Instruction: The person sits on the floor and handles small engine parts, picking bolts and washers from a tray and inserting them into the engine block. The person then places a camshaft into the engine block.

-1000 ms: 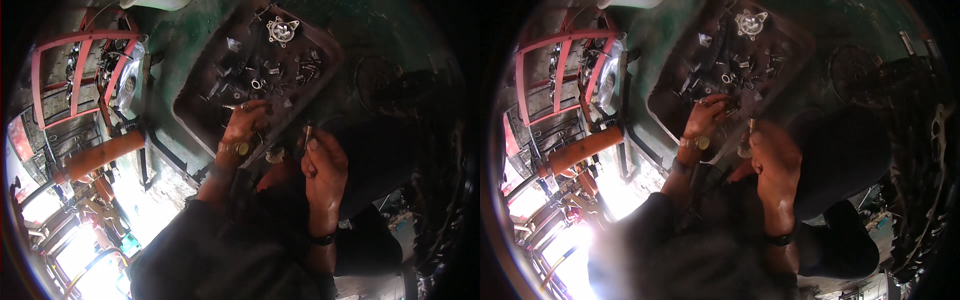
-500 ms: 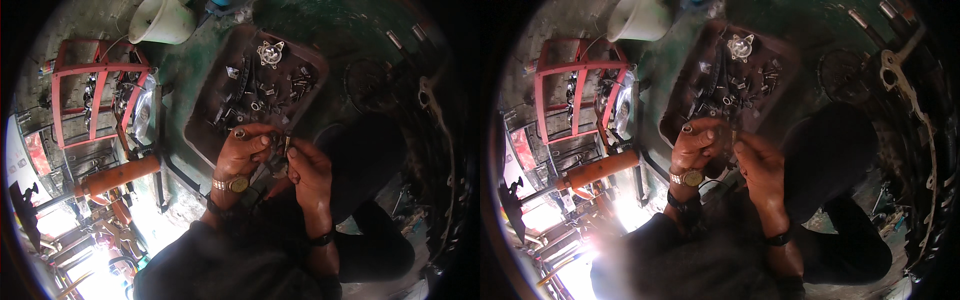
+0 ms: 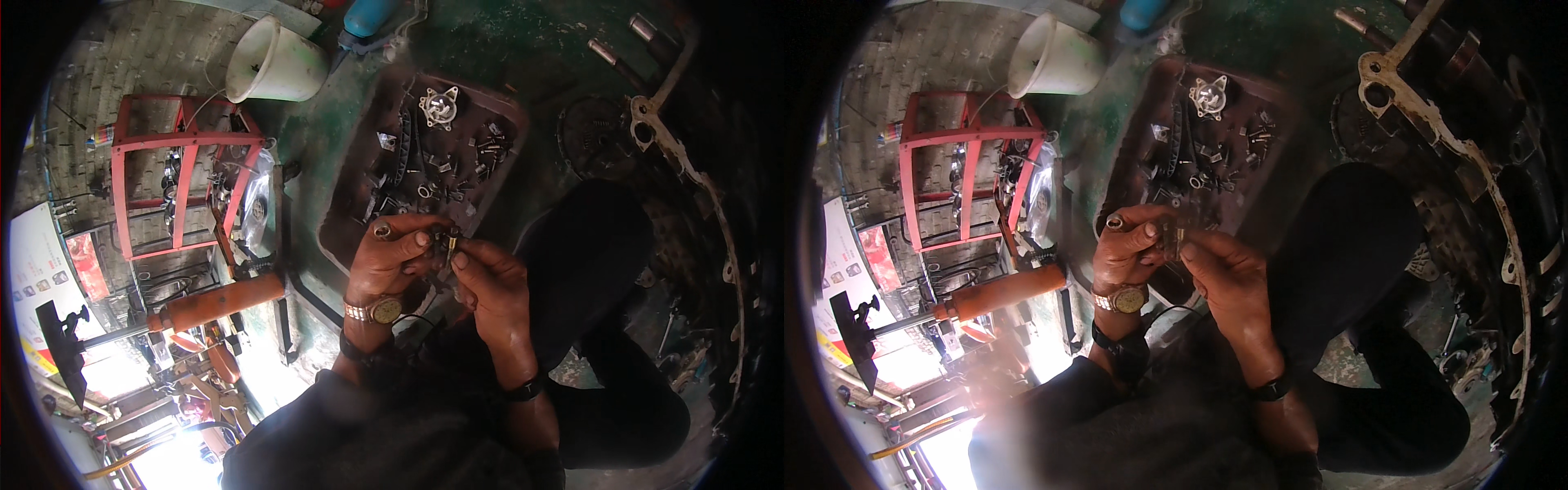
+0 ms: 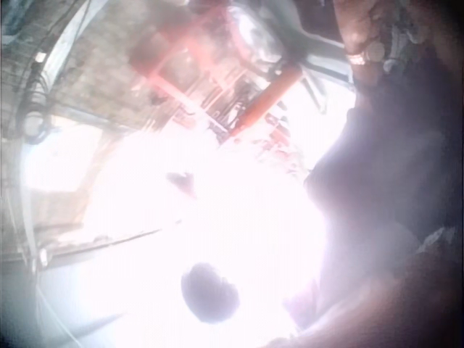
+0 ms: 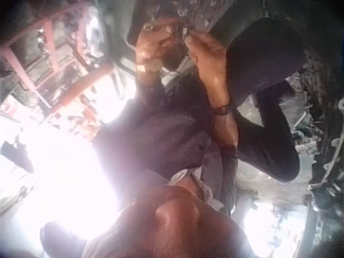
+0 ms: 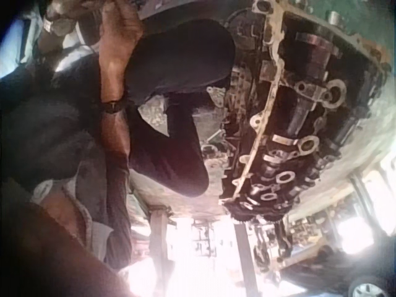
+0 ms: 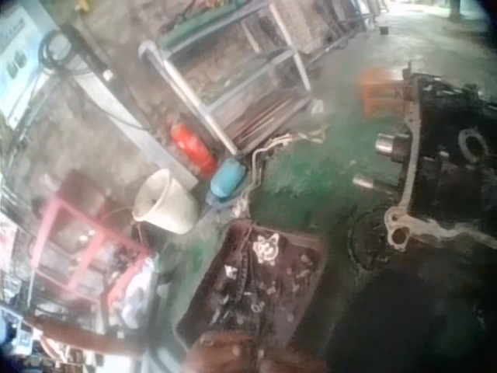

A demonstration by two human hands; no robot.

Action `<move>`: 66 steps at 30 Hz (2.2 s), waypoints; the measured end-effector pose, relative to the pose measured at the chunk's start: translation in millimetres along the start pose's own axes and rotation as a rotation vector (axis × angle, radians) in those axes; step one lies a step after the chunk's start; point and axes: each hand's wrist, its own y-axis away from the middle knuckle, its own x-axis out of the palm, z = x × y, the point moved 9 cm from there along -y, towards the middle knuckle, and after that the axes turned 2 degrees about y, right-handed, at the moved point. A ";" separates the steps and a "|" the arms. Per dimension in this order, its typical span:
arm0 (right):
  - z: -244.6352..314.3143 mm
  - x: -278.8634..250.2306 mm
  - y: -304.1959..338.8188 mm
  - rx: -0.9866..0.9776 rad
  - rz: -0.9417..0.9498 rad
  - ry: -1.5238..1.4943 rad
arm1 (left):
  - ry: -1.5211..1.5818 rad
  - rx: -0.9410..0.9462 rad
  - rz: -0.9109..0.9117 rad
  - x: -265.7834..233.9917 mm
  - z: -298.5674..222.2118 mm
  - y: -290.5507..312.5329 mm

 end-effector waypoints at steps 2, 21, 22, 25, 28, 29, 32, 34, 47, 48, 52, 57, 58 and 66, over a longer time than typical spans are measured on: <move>1.1 1.9 0.6 -0.003 0.017 -0.028 | -0.025 -0.004 -0.003 1.0 -1.4 0.6; -9.1 -21.1 0.9 0.006 -0.193 0.127 | 0.005 0.026 -0.175 -53.9 -1.1 0.3; -6.2 -21.4 0.1 -0.030 -0.189 0.105 | -0.014 0.024 -0.243 -74.3 2.1 1.5; 0.0 -18.9 -4.4 -0.106 -0.156 0.090 | -0.176 -0.005 -0.373 -141.5 26.8 -0.2; -4.4 -17.6 -5.5 -0.070 -0.158 0.069 | -0.427 -0.192 -0.532 -221.4 91.6 14.0; -4.4 -16.2 -6.0 -0.072 -0.144 0.066 | -0.500 -0.273 -0.551 -245.4 118.1 19.4; -6.6 -12.8 -8.5 -0.067 -0.110 0.053 | -0.928 -0.193 -0.449 -283.8 171.9 26.9; -8.9 -12.7 -10.8 -0.072 -0.112 0.074 | -1.088 -0.043 -0.355 -286.2 199.0 35.5; -17.8 -18.5 -19.3 -0.092 -0.142 0.205 | -1.093 -0.309 -0.529 -307.2 275.8 16.2; -17.8 -19.1 -19.5 -0.091 -0.149 0.211 | -1.168 -0.307 -0.474 -303.8 277.1 10.6; -17.5 -18.4 -20.4 -0.094 -0.169 0.223 | -1.202 -0.401 -0.456 -303.8 284.6 1.0; -16.6 -19.6 -20.9 -0.134 -0.290 0.191 | -1.034 -0.339 -0.627 -312.1 277.2 12.2; -17.0 -18.4 -21.7 -0.132 -0.290 0.190 | -0.960 -0.328 -0.700 -318.6 277.2 17.9; -18.7 -17.2 -22.9 -0.103 -0.296 0.191 | -1.045 -0.360 -0.638 -336.1 291.0 18.1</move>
